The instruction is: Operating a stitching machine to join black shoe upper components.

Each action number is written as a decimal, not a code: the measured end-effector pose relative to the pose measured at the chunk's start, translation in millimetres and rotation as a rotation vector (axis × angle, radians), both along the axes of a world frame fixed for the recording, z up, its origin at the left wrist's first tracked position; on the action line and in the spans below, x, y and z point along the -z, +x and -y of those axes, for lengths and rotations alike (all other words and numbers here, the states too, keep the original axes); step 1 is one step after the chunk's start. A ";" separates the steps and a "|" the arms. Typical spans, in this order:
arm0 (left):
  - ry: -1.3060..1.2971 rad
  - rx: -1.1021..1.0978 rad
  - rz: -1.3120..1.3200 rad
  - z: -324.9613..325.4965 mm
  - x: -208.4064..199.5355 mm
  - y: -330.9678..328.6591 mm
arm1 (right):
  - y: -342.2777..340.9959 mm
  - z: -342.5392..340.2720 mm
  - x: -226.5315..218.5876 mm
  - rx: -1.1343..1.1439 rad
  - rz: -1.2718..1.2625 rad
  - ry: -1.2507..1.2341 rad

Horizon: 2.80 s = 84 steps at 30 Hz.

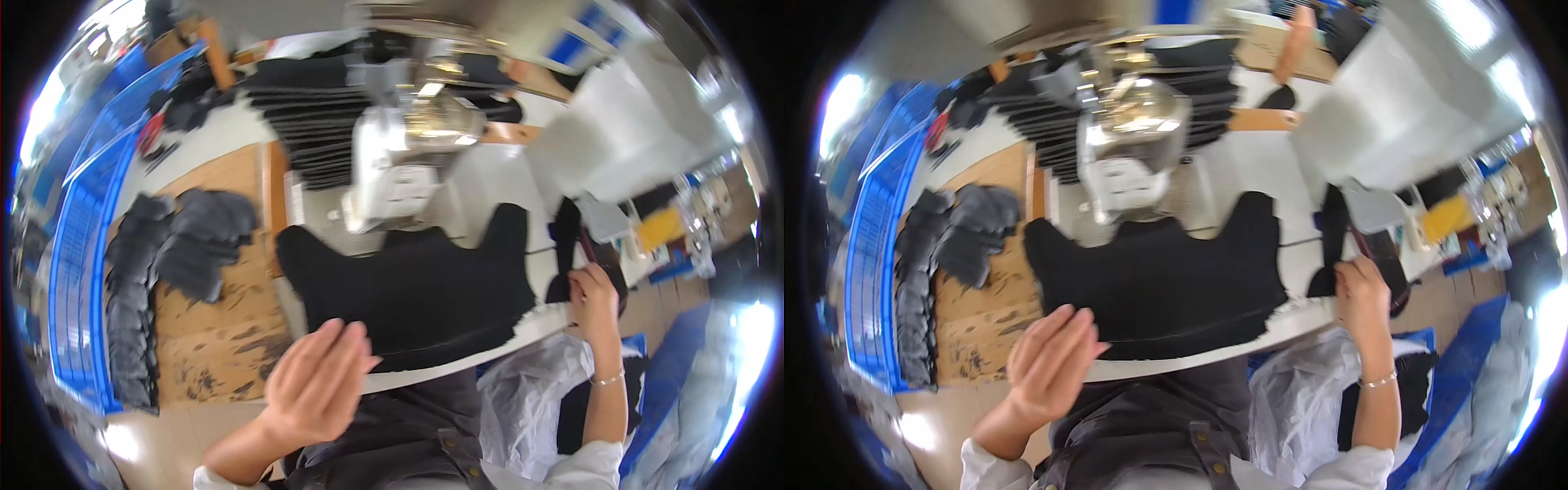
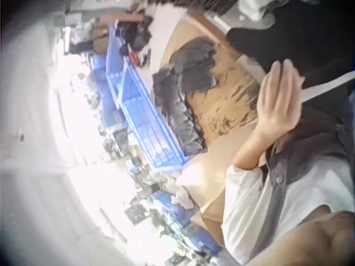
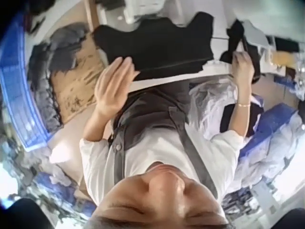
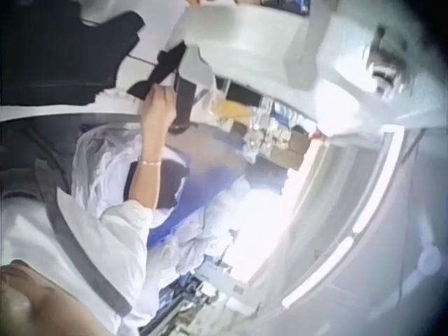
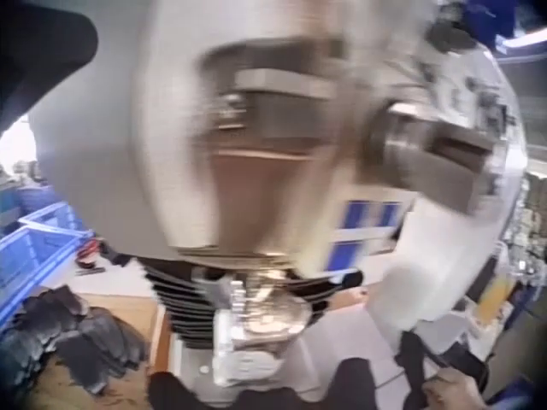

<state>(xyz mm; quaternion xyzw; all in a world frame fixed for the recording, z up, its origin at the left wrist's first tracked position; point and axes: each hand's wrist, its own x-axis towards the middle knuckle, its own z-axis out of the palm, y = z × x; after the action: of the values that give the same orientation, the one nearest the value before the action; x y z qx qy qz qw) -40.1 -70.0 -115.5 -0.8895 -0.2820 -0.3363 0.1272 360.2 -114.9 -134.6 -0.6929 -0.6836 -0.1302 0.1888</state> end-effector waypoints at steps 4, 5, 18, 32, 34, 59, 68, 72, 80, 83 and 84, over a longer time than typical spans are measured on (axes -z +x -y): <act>-0.079 0.038 -0.008 -3.1 -19.1 1.3 | 2.7 3.8 -8.9 -0.020 -0.039 -0.090; -0.158 0.040 0.000 -5.7 -25.6 2.9 | 0.1 7.3 -11.0 -0.017 -0.038 -0.103; -0.349 0.059 -0.398 -41.0 -51.6 39.5 | -1.8 20.2 1.3 0.015 -0.464 0.084; -0.380 -0.428 -0.019 -1.1 -150.5 -117.3 | -61.2 -2.5 20.7 -0.138 -0.645 0.205; -0.311 -0.526 0.039 -21.3 -155.7 -147.1 | -63.8 -4.2 22.1 -0.170 -0.644 0.245; -0.276 -0.161 -0.414 -193.6 -154.6 15.7 | -63.9 -8.4 25.0 -0.173 -0.498 0.341; -0.347 -0.187 -0.473 -179.4 -182.6 20.8 | -67.6 -8.1 24.0 -0.152 -0.518 0.310; -0.402 -0.233 -0.499 -174.4 -194.0 19.6 | -67.4 -7.6 25.4 -0.155 -0.521 0.279; -0.476 -0.258 -0.321 -171.1 -178.3 -9.3 | -63.2 -1.5 28.4 -0.126 -0.546 0.255; -0.583 -0.359 -0.119 -150.9 -131.7 -74.3 | -59.7 -1.7 34.7 -0.160 -0.572 0.296; -0.682 -0.278 -0.125 -134.5 -117.9 -94.4 | -56.7 -1.0 36.9 -0.171 -0.576 0.314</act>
<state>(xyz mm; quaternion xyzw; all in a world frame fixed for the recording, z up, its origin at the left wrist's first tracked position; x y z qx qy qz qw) -134.5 64.5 2.4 -0.8528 -0.4877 -0.1475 -0.1151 303.5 -113.9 -171.5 -0.6037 -0.6294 -0.0163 0.4890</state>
